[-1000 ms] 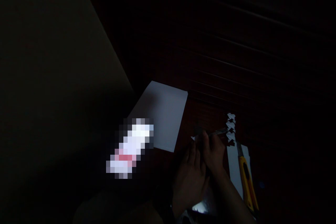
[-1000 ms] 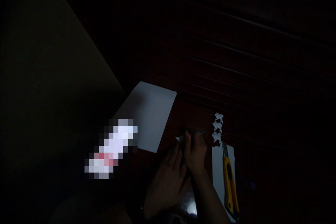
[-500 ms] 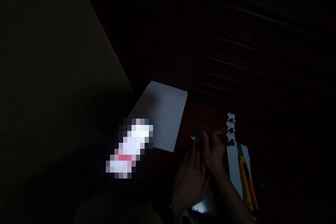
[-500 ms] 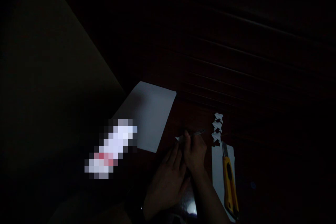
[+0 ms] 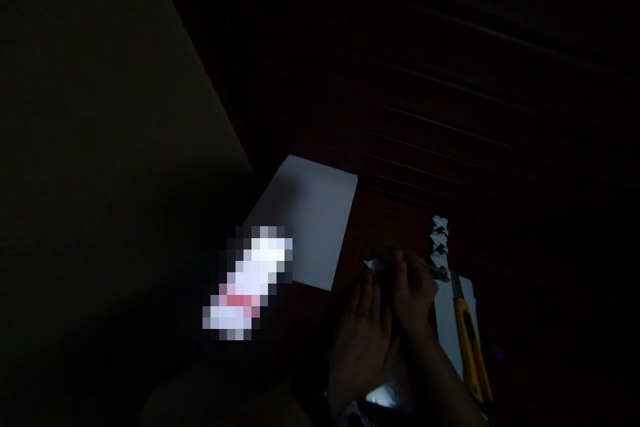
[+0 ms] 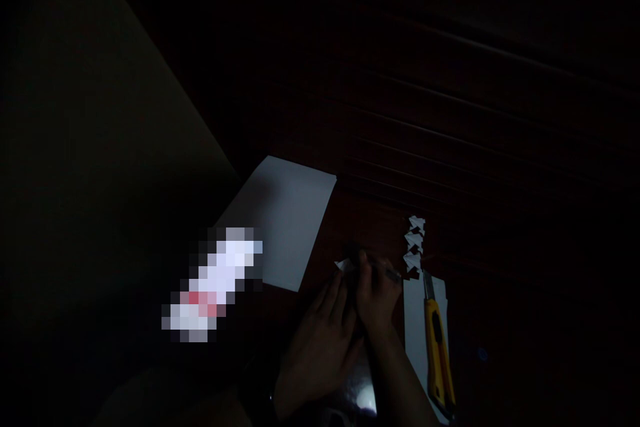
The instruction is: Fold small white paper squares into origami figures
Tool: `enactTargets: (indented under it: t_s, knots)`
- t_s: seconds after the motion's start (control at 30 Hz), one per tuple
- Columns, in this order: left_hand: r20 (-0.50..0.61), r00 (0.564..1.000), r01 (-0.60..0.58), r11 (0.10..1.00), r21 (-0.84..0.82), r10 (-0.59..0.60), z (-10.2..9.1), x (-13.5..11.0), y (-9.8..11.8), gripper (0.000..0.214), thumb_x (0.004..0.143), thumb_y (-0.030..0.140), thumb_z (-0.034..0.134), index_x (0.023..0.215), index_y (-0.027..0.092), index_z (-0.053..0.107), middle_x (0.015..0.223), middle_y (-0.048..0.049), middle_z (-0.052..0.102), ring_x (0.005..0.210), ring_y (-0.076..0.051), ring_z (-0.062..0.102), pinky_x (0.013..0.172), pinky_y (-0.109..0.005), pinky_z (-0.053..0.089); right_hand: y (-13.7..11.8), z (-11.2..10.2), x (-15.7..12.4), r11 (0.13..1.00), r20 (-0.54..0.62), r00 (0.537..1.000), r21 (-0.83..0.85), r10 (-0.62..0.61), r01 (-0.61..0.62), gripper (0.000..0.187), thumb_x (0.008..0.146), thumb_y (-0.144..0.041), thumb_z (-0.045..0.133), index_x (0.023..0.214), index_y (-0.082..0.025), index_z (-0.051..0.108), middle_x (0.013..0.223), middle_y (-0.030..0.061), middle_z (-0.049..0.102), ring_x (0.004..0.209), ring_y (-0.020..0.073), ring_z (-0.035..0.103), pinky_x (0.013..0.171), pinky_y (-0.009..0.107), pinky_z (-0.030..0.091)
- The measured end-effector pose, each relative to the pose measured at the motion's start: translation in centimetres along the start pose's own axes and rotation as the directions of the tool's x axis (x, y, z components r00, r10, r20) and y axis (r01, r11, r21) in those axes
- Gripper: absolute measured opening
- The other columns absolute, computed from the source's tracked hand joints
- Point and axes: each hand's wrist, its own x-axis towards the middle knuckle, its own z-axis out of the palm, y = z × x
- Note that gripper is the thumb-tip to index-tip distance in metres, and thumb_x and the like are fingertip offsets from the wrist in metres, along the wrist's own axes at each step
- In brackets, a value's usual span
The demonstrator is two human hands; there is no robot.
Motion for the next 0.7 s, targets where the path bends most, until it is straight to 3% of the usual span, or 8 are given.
enactTargets:
  t_s: [0.17, 0.3, 0.5, 0.6, 0.7]
  knots:
    - [-0.028, 0.999, 0.039, 0.999, -0.014, -0.039, 0.2, 0.0, 0.4, 0.057, 0.09, 0.042, 0.036, 0.133, 0.005, 0.043, 0.146, -0.0217, 0.028, 0.138, -0.034, 0.014, 0.109, -0.051, 0.017, 0.4, -2.9, 0.7, 0.99, 0.078, 0.989, 0.07, -0.125, 0.12, 0.024, 0.088, -0.026, 0.049, 0.107, -0.02, 0.063, 0.104, 0.0077, 0.065, 0.094, 0.0206, 0.06, 0.083, 0.034, 0.046]
    - [-0.05, 0.996, 0.068, 0.997, -0.028, -0.069, 0.1, -0.1, 0.5, 0.055, 0.092, 0.039, 0.033, 0.136, 0.005, 0.04, 0.149, -0.0207, 0.022, 0.138, -0.033, 0.012, 0.108, -0.049, 0.019, 2.5, -7.2, -0.5, 0.978, 0.267, 0.949, -0.076, -0.166, 0.193, 0.035, 0.086, -0.02, 0.048, 0.12, -0.025, 0.057, 0.112, 0.0079, 0.062, 0.099, 0.0225, 0.058, 0.084, 0.037, 0.048]
    - [-0.078, 0.996, 0.037, 0.999, 0.011, -0.036, -0.2, -0.2, 0.5, 0.053, 0.091, 0.033, 0.037, 0.134, 0.002, 0.042, 0.148, -0.0209, 0.025, 0.138, -0.034, 0.013, 0.109, -0.047, 0.019, 4.7, -12.0, -3.1, 0.874, 0.575, 0.807, -0.313, -0.138, 0.373, 0.059, 0.082, -0.006, 0.044, 0.137, -0.027, 0.039, 0.116, 0.0087, 0.057, 0.107, 0.0236, 0.053, 0.088, 0.036, 0.048]
    - [-0.102, 0.995, 0.014, 0.999, 0.032, -0.011, -0.4, -0.2, 0.5, 0.053, 0.09, 0.033, 0.038, 0.132, 0.001, 0.044, 0.145, -0.0213, 0.031, 0.138, -0.034, 0.015, 0.109, -0.046, 0.019, 4.7, -12.6, -3.7, 0.801, 0.673, 0.723, -0.341, -0.157, 0.492, 0.065, 0.08, -0.003, 0.045, 0.14, -0.025, 0.034, 0.121, 0.0087, 0.055, 0.112, 0.024, 0.05, 0.096, 0.038, 0.044]
    - [-0.13, 0.991, -0.024, 0.999, 0.038, 0.028, -0.5, -0.4, 0.6, 0.05, 0.089, 0.031, 0.041, 0.128, 0.001, 0.048, 0.14, -0.0214, 0.039, 0.136, -0.033, 0.022, 0.107, -0.045, 0.022, 4.5, -12.6, -3.9, 0.757, 0.713, 0.679, -0.346, -0.172, 0.555, 0.062, 0.081, -0.003, 0.046, 0.138, -0.023, 0.037, 0.12, 0.0085, 0.056, 0.109, 0.0234, 0.051, 0.098, 0.039, 0.042]
